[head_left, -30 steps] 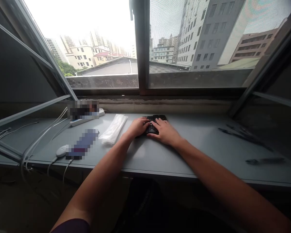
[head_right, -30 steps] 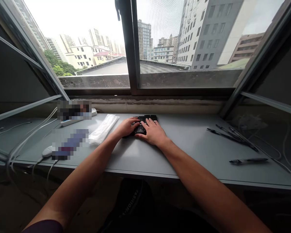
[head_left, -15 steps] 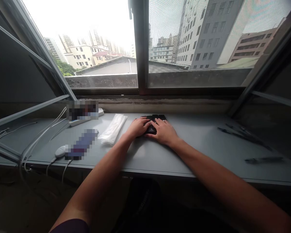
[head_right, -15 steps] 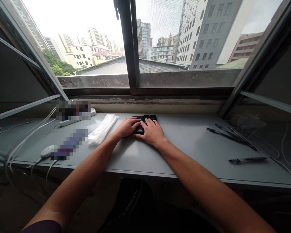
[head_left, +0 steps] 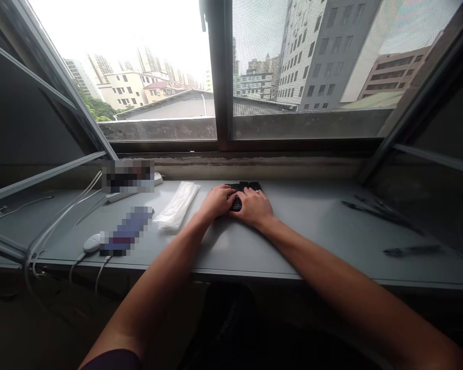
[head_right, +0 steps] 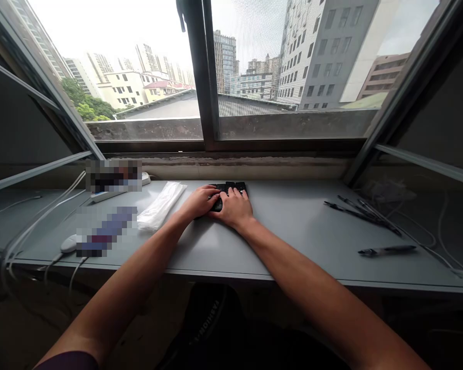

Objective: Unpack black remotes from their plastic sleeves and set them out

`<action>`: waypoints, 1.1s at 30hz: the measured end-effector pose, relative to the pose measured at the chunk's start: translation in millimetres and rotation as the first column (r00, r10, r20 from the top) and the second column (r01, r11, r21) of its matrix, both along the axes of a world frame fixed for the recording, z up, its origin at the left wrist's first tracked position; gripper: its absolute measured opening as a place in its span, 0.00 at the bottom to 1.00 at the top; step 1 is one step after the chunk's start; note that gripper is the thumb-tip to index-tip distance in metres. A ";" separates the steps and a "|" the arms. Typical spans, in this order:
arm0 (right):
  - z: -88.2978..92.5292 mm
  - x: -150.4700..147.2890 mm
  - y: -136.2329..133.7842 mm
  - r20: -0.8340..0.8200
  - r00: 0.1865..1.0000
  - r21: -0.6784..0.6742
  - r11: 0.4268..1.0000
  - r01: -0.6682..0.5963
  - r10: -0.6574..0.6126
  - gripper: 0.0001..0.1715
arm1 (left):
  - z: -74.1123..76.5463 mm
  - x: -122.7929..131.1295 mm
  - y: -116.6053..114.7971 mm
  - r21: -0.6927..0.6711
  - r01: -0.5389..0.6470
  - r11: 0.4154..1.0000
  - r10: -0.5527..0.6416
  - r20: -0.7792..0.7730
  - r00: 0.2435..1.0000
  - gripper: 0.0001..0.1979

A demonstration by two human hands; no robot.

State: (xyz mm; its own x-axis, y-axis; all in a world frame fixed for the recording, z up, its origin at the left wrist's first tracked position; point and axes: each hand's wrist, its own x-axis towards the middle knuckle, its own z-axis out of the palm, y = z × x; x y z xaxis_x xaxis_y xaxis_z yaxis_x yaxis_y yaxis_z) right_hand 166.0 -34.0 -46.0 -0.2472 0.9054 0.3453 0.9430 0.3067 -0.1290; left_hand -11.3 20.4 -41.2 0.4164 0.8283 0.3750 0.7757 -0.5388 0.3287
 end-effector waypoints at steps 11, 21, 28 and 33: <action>-3.8 1.5 2.7 -0.004 1.000 -0.016 1.000 -0.003 0.003 0.55 | -2.4 0.8 2.3 -0.001 -0.052 0.999 0.052 0.012 0.999 0.19; 1.4 11.2 1.4 -0.036 0.997 0.045 0.997 -0.063 0.065 0.55 | 0.9 3.9 8.8 0.031 -0.103 0.994 0.104 -0.032 0.994 0.18; 1.4 11.6 5.3 -0.041 0.997 0.029 0.997 -0.070 0.071 0.58 | 2.0 5.7 10.9 0.037 -0.108 0.993 0.110 -0.056 0.992 0.18; -3.0 15.9 8.5 -0.099 0.988 0.060 0.992 -0.109 0.114 0.54 | 2.9 4.8 7.7 0.053 -0.090 0.995 0.093 -0.056 0.994 0.18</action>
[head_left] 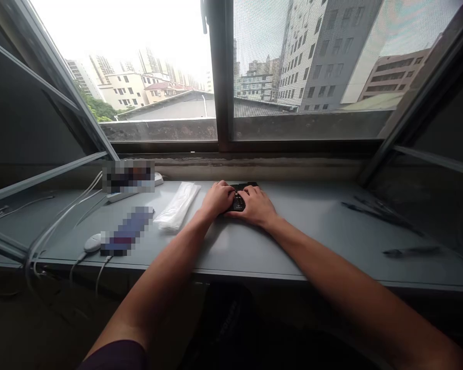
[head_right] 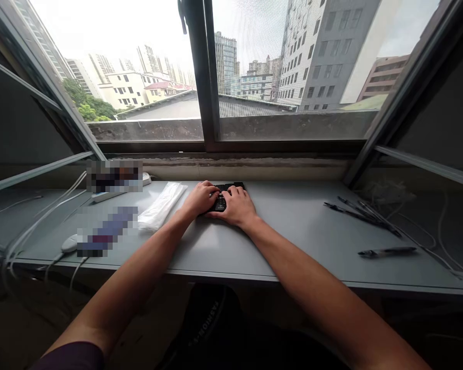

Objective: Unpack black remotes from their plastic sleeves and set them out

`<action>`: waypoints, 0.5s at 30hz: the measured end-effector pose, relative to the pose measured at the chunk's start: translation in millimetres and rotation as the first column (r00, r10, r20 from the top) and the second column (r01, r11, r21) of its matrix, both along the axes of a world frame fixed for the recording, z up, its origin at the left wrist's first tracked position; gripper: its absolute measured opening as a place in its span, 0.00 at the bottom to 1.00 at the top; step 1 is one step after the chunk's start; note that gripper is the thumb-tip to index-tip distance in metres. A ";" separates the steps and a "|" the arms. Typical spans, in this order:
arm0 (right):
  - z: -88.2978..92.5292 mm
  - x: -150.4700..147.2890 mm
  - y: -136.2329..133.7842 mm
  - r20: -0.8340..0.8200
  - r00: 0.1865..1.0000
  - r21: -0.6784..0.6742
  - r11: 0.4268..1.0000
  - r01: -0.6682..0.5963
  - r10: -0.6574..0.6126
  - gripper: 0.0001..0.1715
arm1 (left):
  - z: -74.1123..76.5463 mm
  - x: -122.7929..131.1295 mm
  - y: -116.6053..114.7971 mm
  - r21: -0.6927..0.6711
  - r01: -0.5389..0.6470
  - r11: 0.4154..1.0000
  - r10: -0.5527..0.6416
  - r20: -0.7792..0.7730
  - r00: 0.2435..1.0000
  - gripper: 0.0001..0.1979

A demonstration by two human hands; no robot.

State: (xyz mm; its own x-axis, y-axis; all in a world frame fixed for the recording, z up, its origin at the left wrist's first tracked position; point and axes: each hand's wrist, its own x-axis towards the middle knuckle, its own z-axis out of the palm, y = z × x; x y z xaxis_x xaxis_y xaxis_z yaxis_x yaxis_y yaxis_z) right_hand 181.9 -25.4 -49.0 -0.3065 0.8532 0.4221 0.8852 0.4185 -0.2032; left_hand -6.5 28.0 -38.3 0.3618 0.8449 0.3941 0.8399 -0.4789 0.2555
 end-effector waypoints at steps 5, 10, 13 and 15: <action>1.8 20.4 8.0 -0.070 0.983 0.036 0.986 -0.166 0.168 0.47 | -3.9 -5.5 -1.5 0.005 0.042 0.999 -0.042 0.023 0.999 0.17; 1.5 46.7 26.4 -0.273 0.955 0.049 0.993 -0.110 0.119 0.32 | -0.4 -9.8 -5.6 0.010 0.052 0.999 -0.053 0.082 0.995 0.17; -4.5 55.9 37.1 -0.333 0.941 -0.029 0.998 0.058 -0.065 0.24 | 4.4 -9.6 -8.7 0.046 0.043 0.998 -0.048 0.118 0.992 0.17; -8.8 58.6 42.2 -0.348 0.928 -0.088 0.990 0.108 -0.132 0.22 | 6.7 -8.3 -10.4 0.090 0.039 0.995 -0.051 0.133 0.990 0.17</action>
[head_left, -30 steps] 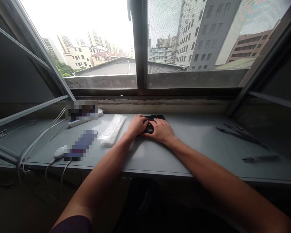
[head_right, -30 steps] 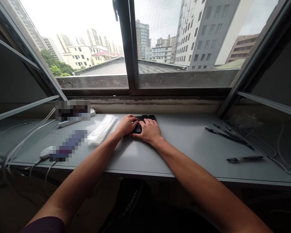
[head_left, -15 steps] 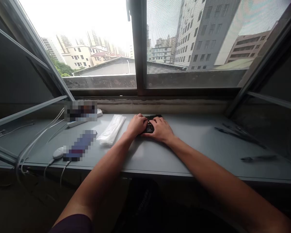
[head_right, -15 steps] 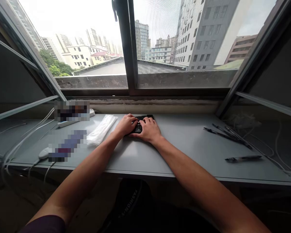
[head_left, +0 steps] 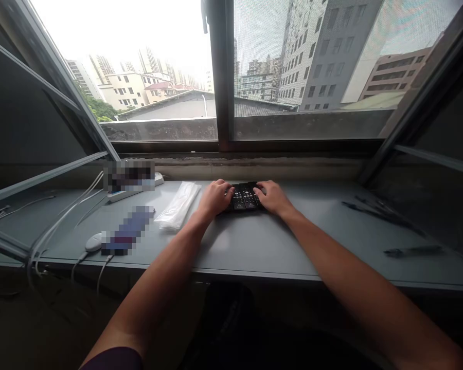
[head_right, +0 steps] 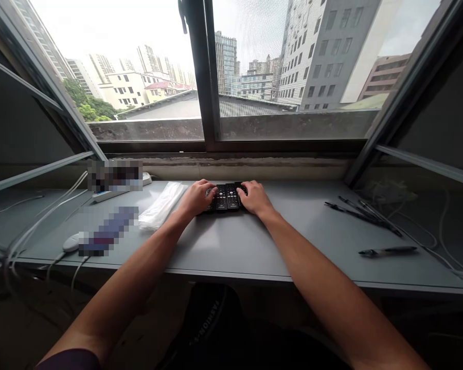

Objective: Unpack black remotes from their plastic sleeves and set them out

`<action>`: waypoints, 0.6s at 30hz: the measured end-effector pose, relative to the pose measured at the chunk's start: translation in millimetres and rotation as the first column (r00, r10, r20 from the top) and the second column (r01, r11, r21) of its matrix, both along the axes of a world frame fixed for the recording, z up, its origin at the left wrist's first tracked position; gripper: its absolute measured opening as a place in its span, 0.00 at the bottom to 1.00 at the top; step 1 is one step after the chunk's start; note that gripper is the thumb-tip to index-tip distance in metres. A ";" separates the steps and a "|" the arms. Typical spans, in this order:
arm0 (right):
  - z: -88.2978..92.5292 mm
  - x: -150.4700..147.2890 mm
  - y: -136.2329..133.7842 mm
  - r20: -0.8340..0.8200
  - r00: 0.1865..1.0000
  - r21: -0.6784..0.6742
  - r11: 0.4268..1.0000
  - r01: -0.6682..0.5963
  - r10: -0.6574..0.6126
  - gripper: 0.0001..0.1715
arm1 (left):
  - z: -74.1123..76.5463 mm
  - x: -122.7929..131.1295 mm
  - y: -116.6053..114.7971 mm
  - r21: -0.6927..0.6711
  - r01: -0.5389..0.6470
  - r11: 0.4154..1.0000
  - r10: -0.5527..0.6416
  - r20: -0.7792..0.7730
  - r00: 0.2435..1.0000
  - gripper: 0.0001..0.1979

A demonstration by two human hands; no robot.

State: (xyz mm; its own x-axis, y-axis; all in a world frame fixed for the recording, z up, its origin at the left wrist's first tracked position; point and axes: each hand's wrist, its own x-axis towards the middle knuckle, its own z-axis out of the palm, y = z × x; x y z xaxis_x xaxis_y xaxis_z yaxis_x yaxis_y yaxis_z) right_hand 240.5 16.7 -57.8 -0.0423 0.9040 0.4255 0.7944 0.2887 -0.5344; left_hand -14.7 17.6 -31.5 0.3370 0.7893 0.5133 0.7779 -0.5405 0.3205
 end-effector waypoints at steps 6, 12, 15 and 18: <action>-6.2 1.8 5.9 -0.021 1.000 -0.055 0.998 0.019 -0.020 0.21 | 9.3 -0.8 -5.2 0.014 -0.067 0.998 0.068 -0.013 0.998 0.17; -2.3 0.8 1.5 -0.035 0.998 -0.110 0.993 0.039 -0.043 0.22 | 21.5 -33.5 -1.7 -0.068 -0.546 0.835 0.527 -0.186 0.829 0.26; 2.2 -1.8 -3.4 -0.034 0.998 -0.139 0.989 0.040 -0.045 0.23 | 19.4 -45.1 3.6 -0.287 -0.678 0.677 0.586 -0.349 0.732 0.35; 5.7 -3.7 -7.2 -0.038 0.998 -0.160 0.986 0.041 -0.048 0.24 | 15.5 -46.1 7.1 -0.382 -0.682 0.623 0.547 -0.411 0.730 0.38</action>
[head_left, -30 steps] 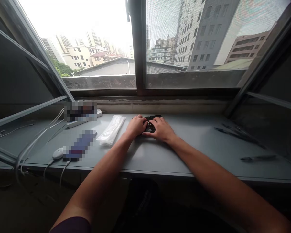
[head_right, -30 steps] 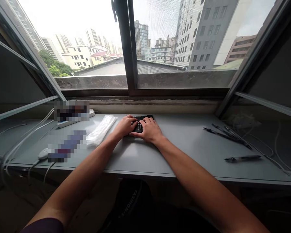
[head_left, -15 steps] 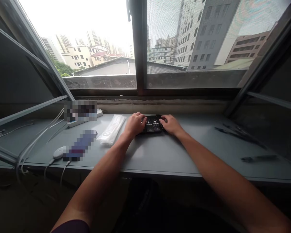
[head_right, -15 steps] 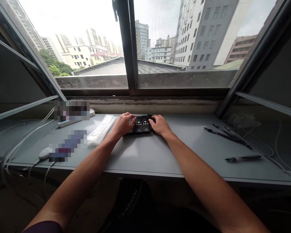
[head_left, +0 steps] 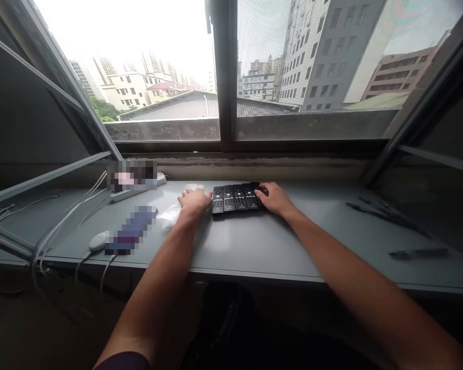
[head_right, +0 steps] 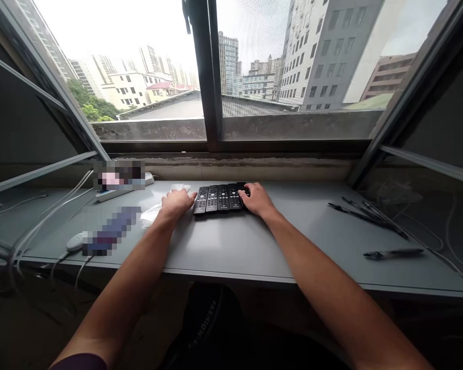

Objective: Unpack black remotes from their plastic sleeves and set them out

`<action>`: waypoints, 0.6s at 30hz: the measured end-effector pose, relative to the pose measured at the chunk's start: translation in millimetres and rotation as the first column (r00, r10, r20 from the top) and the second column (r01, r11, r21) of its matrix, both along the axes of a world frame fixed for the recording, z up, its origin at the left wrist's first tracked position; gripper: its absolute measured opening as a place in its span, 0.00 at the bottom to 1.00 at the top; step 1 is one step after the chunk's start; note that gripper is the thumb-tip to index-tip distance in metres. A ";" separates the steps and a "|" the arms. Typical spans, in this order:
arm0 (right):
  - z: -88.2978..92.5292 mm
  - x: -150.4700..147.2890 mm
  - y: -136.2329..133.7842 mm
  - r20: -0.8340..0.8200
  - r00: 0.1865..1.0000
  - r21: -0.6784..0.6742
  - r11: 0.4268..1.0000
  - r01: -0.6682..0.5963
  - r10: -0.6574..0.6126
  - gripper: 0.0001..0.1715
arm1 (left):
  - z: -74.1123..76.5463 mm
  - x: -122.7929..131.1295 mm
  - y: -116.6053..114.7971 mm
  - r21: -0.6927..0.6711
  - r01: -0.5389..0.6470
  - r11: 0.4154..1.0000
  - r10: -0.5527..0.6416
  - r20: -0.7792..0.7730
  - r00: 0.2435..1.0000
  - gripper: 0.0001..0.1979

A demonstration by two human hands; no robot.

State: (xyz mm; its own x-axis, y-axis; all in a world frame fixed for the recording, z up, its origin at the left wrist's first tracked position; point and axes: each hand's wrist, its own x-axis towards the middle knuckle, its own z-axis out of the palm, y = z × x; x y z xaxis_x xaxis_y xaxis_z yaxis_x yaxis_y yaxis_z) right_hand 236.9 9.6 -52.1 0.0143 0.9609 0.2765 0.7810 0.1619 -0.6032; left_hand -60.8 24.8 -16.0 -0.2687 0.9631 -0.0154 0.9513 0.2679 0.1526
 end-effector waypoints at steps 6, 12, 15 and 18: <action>1.0 -0.5 -0.3 -0.014 1.000 -0.006 1.000 0.005 -0.005 0.25 | -0.7 2.8 -1.8 0.113 0.032 0.993 -0.032 -0.003 0.999 0.35; -0.1 -0.7 -0.7 -0.012 1.000 0.035 0.999 0.006 -0.006 0.23 | 10.1 8.8 -12.5 0.569 0.193 0.799 -0.270 0.052 0.961 0.37; 1.0 -0.4 -2.4 -0.011 1.000 0.128 0.992 -0.010 0.011 0.23 | 14.7 21.0 -16.4 0.767 0.216 0.604 -0.524 0.178 0.833 0.33; 4.8 -0.9 -5.3 -0.017 0.998 0.238 0.970 -0.053 0.058 0.22 | 13.1 35.5 -18.1 0.813 0.081 0.577 -0.687 0.429 0.587 0.33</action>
